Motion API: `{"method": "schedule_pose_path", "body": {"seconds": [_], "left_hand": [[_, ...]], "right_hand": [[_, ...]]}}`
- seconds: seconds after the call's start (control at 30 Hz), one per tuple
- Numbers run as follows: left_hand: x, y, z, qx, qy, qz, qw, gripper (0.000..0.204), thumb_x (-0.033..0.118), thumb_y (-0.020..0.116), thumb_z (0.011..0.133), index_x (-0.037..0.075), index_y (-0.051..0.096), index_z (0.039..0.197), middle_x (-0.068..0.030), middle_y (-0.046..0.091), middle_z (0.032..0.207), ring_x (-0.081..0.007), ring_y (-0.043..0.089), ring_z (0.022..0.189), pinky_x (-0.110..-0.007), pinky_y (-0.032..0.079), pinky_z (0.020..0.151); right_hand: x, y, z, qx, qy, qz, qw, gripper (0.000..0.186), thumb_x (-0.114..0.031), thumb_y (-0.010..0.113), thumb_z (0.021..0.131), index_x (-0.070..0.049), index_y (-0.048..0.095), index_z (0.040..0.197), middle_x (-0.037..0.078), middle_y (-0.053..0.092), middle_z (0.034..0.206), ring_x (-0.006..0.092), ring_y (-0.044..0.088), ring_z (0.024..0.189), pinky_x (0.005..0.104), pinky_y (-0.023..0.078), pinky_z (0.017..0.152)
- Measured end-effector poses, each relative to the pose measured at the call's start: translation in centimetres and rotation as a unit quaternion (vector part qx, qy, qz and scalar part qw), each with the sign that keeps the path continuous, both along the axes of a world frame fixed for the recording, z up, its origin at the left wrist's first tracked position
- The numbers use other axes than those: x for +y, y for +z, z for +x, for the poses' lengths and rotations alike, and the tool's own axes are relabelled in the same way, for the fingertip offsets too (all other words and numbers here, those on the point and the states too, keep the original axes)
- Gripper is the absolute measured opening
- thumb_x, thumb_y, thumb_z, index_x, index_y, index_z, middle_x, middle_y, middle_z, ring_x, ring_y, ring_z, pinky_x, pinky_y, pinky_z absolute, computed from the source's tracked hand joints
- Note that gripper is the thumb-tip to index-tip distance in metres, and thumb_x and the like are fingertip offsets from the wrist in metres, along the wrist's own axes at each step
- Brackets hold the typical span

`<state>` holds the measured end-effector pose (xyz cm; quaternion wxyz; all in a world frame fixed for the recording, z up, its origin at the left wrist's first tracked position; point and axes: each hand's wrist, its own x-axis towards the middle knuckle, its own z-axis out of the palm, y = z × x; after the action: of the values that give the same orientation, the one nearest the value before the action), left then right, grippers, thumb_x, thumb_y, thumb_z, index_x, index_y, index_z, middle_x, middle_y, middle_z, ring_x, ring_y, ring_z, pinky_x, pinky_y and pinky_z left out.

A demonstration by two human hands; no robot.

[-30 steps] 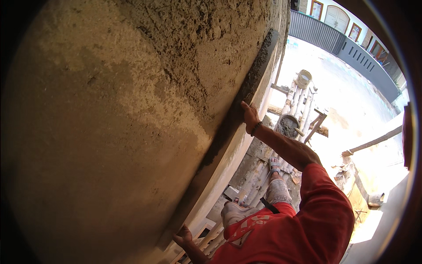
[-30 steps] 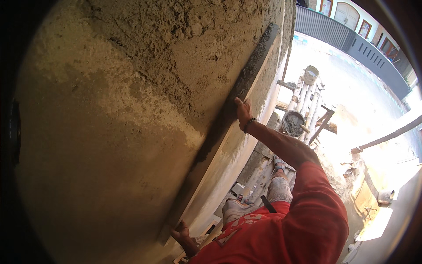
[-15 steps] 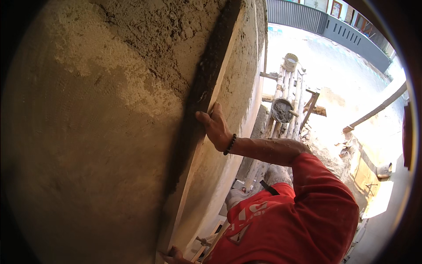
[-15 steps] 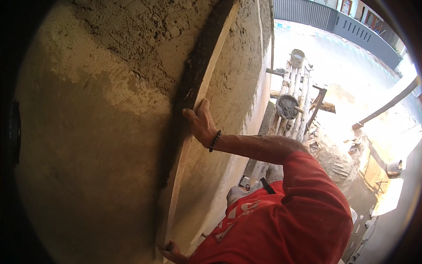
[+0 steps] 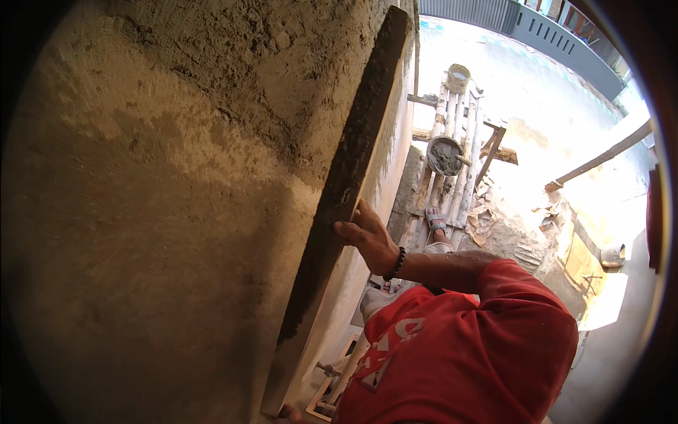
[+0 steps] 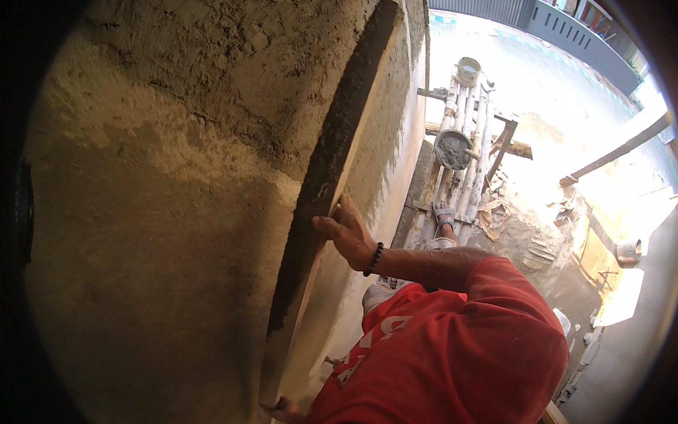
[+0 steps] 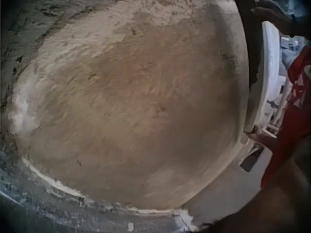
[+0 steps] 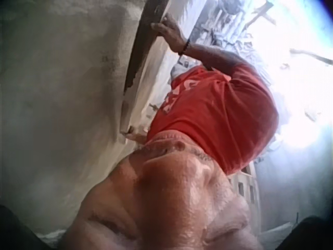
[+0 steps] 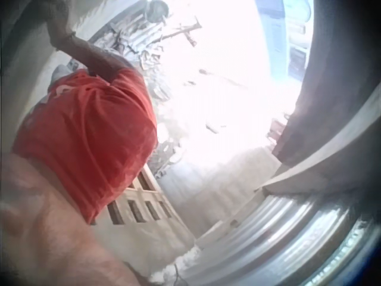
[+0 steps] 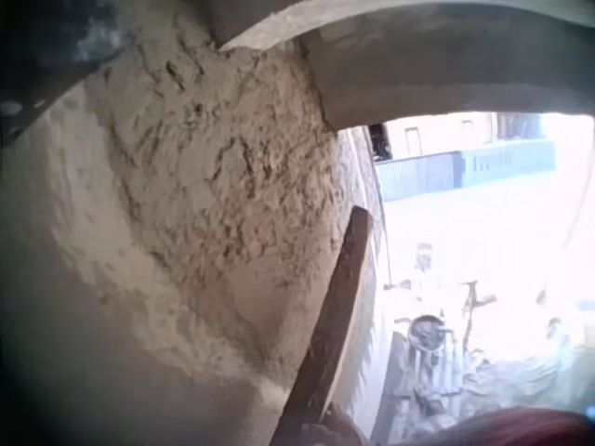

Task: The person uses a wooden straightedge to level fresh mortar on a wall, then sits down to mix more mortar in a bucket using a trowel and water.

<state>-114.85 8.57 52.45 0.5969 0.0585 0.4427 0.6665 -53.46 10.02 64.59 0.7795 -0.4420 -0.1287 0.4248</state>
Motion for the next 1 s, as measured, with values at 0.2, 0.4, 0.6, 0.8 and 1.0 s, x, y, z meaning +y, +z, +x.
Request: {"method": "schedule_pose_path", "body": {"seconds": [0.2, 0.4, 0.6, 0.8, 1.0], "left_hand": [[-3.5, 2.9, 12.8, 0.049, 0.147, -0.051, 0.987, 0.047, 0.026, 0.071, 0.078, 0.004, 0.052, 0.115, -0.0064, 0.061, 0.109, -0.0197, 0.061, 0.091, -0.03, 0.05, 0.071], [-5.7, 4.1, 18.7, 0.029, 0.098, -0.032, 0.994, 0.05, 0.019, 0.072, 0.075, 0.001, 0.049, 0.116, -0.0116, 0.058, 0.113, -0.0208, 0.059, 0.097, -0.035, 0.05, 0.076], [-5.4, 8.4, 26.8, 0.063, 0.062, 0.045, 0.995, 0.058, 0.022, 0.068, 0.075, 0.0, 0.044, 0.123, -0.0142, 0.049, 0.123, -0.0253, 0.052, 0.109, -0.039, 0.043, 0.09], [-5.4, 14.5, 35.2, 0.153, 0.033, 0.118, 0.98, 0.067, 0.026, 0.063, 0.074, 0.0, 0.039, 0.131, -0.0167, 0.041, 0.133, -0.0294, 0.043, 0.121, -0.043, 0.035, 0.102], [-5.1, 19.1, 43.3, 0.216, 0.015, 0.174, 0.961, 0.066, 0.028, 0.064, 0.073, 0.0, 0.04, 0.128, -0.0168, 0.049, 0.125, -0.0269, 0.047, 0.119, -0.041, 0.034, 0.103]], "right_hand": [[-4.9, -9.4, 5.6, 0.098, -0.03, -0.102, 0.99, 0.028, -0.016, 0.056, 0.088, -0.006, 0.044, 0.111, 0.005, 0.058, 0.097, 0.0165, 0.06, 0.083, 0.033, 0.053, 0.071], [-8.8, -16.1, 12.3, 0.185, -0.001, -0.153, 0.971, 0.022, -0.014, 0.048, 0.092, -0.005, 0.05, 0.112, 0.009, 0.061, 0.103, 0.0216, 0.063, 0.091, 0.0385, 0.055, 0.075], [-11.5, -22.2, 18.6, 0.138, 0.074, -0.21, 0.965, 0.022, -0.018, 0.047, 0.094, 0.0, 0.05, 0.105, 0.014, 0.061, 0.097, 0.0228, 0.064, 0.085, 0.0387, 0.055, 0.071], [-11.1, -19.9, 22.0, 0.249, 0.013, -0.178, 0.952, 0.025, -0.019, 0.047, 0.095, 0.002, 0.049, 0.107, 0.015, 0.058, 0.099, 0.0298, 0.061, 0.091, 0.0482, 0.05, 0.086], [-12.1, -23.3, 26.2, 0.257, -0.006, -0.148, 0.955, 0.024, -0.02, 0.046, 0.095, -0.002, 0.049, 0.11, 0.012, 0.056, 0.106, 0.0302, 0.057, 0.099, 0.0516, 0.046, 0.091]]}}
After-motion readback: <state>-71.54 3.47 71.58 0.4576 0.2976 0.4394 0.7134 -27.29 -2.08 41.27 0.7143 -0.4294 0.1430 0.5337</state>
